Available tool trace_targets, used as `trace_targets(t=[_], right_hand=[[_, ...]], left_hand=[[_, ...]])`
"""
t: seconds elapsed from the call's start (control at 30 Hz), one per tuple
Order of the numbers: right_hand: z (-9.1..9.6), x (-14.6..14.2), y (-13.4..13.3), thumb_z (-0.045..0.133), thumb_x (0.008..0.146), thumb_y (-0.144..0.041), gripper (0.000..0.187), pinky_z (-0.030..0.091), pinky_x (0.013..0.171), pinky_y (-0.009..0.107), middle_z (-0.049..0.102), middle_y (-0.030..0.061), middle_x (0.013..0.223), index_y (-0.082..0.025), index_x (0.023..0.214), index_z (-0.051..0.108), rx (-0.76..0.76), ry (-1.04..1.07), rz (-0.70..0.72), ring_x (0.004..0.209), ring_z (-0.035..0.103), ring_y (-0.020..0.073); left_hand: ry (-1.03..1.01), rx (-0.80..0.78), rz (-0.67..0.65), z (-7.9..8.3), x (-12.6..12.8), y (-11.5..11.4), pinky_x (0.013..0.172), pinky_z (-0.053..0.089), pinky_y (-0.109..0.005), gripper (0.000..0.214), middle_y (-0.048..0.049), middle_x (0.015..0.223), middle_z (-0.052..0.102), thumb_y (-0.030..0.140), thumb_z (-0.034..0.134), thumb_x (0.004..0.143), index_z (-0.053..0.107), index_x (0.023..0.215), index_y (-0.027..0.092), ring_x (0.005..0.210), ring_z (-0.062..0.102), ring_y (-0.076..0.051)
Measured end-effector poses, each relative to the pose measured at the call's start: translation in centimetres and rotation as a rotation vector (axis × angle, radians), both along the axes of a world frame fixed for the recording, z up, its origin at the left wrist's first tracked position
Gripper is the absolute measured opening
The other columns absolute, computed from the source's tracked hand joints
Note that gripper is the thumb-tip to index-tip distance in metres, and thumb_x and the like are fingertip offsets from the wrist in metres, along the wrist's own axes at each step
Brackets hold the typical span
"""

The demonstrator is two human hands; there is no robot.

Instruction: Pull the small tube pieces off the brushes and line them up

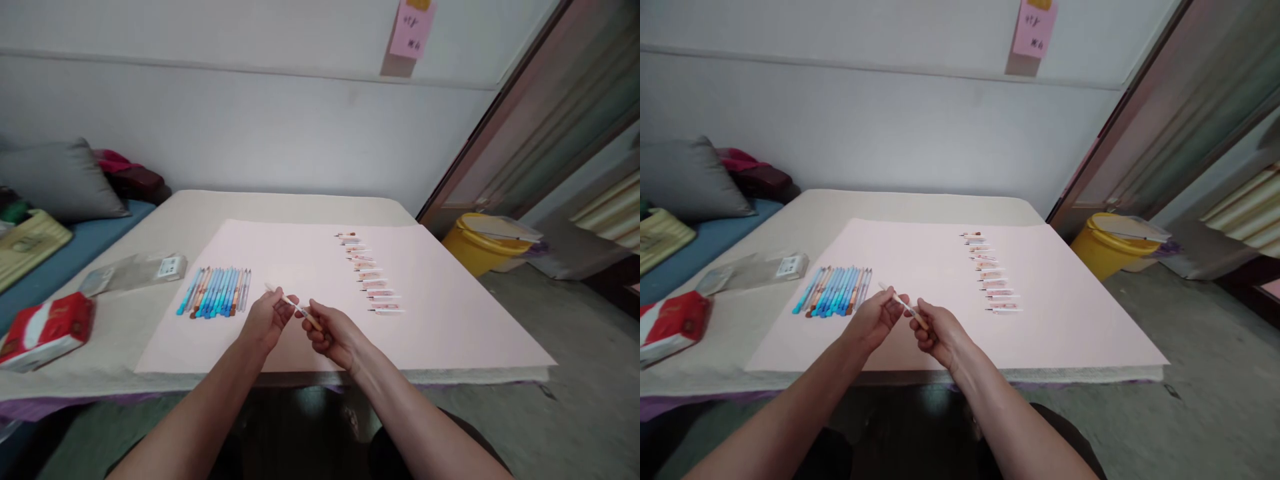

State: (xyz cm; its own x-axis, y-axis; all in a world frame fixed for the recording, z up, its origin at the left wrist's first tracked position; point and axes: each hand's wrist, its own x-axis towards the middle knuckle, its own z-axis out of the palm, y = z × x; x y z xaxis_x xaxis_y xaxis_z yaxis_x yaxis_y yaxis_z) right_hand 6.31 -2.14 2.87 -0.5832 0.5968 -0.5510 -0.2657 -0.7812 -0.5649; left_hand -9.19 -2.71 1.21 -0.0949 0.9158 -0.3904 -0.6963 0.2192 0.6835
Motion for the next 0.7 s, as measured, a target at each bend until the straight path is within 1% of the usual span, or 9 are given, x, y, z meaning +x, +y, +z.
trace_targets(t=[0.13,0.2,0.47,0.6,0.7], right_hand=[[0.1,-0.1,-0.2,0.052,0.081,-0.026,0.017,0.013,0.036,0.015,0.045,-0.0042,0.054,-0.011,0.084,0.060,0.062,-0.075,0.002,0.037,0.027,0.0023],[0.0,-0.1,-0.2,0.054,0.078,-0.024,0.015,0.013,0.036,0.015,0.046,-0.0042,0.055,-0.011,0.084,0.060,0.078,-0.086,0.013,0.038,0.028,0.0023],[0.1,0.0,-0.2,0.055,0.076,-0.024,0.017,0.010,0.036,0.016,0.046,-0.0045,0.055,-0.010,0.086,0.061,0.087,-0.051,0.024,0.037,0.024,0.0016],[0.3,0.1,-0.1,0.060,0.075,-0.025,0.024,0.010,0.037,0.015,0.048,-0.0053,0.053,-0.016,0.097,0.060,0.075,-0.035,-0.030,0.037,0.024,0.0017],[0.2,0.2,0.1,0.061,0.076,-0.026,0.025,0.011,0.037,0.014,0.049,-0.0050,0.055,-0.017,0.099,0.060,0.049,0.000,-0.061,0.037,0.024,0.0016]], left_hand=[[-0.010,-0.009,0.053,0.3,-0.1,0.1,0.055,0.052,-0.020,0.011,-0.0110,0.073,0.067,0.016,0.055,0.084,0.051,0.074,0.013,0.056,0.060,-0.010],[-0.007,-0.026,0.080,0.4,-0.2,0.2,0.055,0.051,-0.018,0.011,-0.0110,0.072,0.067,0.015,0.054,0.084,0.051,0.074,0.012,0.056,0.060,-0.009],[-0.021,-0.058,0.099,0.9,-0.4,0.3,0.054,0.052,-0.017,0.012,-0.0107,0.070,0.066,0.014,0.054,0.085,0.050,0.074,0.012,0.056,0.061,-0.009],[-0.043,-0.081,0.115,1.2,-0.4,0.3,0.054,0.053,-0.018,0.013,-0.0113,0.070,0.066,0.013,0.053,0.085,0.050,0.073,0.012,0.054,0.061,-0.009],[-0.063,-0.095,0.110,1.3,-0.6,0.3,0.052,0.053,-0.018,0.011,-0.0113,0.072,0.067,0.013,0.053,0.085,0.051,0.074,0.012,0.053,0.061,-0.009]])
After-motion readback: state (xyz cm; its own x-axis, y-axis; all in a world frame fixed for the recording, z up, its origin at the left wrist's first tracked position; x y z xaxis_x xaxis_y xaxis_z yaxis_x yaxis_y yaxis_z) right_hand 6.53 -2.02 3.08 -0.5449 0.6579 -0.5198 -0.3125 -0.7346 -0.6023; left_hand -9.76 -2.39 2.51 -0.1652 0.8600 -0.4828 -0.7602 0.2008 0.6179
